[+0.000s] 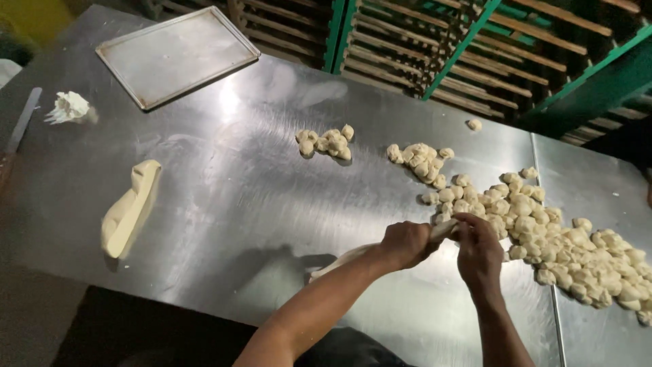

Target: Rolling and shaping dough into small balls and placing them onto a metal tray.

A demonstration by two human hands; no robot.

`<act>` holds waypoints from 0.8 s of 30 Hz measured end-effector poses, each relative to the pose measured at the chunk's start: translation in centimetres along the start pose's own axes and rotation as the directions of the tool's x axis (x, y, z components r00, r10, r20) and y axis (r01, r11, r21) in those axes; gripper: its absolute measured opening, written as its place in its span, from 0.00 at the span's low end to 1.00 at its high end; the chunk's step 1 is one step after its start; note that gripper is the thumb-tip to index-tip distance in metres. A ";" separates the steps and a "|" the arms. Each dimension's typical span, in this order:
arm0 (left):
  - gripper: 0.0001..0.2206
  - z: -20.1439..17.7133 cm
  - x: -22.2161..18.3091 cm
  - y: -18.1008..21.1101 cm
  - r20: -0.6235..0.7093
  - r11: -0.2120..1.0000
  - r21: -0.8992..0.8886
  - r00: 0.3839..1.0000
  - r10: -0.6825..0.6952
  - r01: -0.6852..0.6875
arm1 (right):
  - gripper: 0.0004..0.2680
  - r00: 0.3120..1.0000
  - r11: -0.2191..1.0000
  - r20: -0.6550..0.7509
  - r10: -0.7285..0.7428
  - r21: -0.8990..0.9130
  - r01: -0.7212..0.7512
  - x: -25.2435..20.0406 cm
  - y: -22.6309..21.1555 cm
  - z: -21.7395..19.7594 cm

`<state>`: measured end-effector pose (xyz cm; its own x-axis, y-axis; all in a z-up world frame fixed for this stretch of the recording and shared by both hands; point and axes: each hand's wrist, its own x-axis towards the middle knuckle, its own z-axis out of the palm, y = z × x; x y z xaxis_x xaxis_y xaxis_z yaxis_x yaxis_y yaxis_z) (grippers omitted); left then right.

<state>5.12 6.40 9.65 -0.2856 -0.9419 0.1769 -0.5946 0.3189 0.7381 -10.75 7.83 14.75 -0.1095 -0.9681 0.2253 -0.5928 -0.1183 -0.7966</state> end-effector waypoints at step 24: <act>0.36 -1.7 -0.6 -9.0 -0.121 0.998 0.053 0.992 0.046 -0.040 | 0.14 0.554 0.469 0.097 -0.827 -0.426 0.774 0.7 -2.4 4.6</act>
<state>11.91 3.95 4.01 -0.2199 -0.9320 0.2882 -0.6219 0.3615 0.6946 -5.68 6.45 14.22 0.5069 -0.4605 0.7287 -0.7024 -0.7107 0.0395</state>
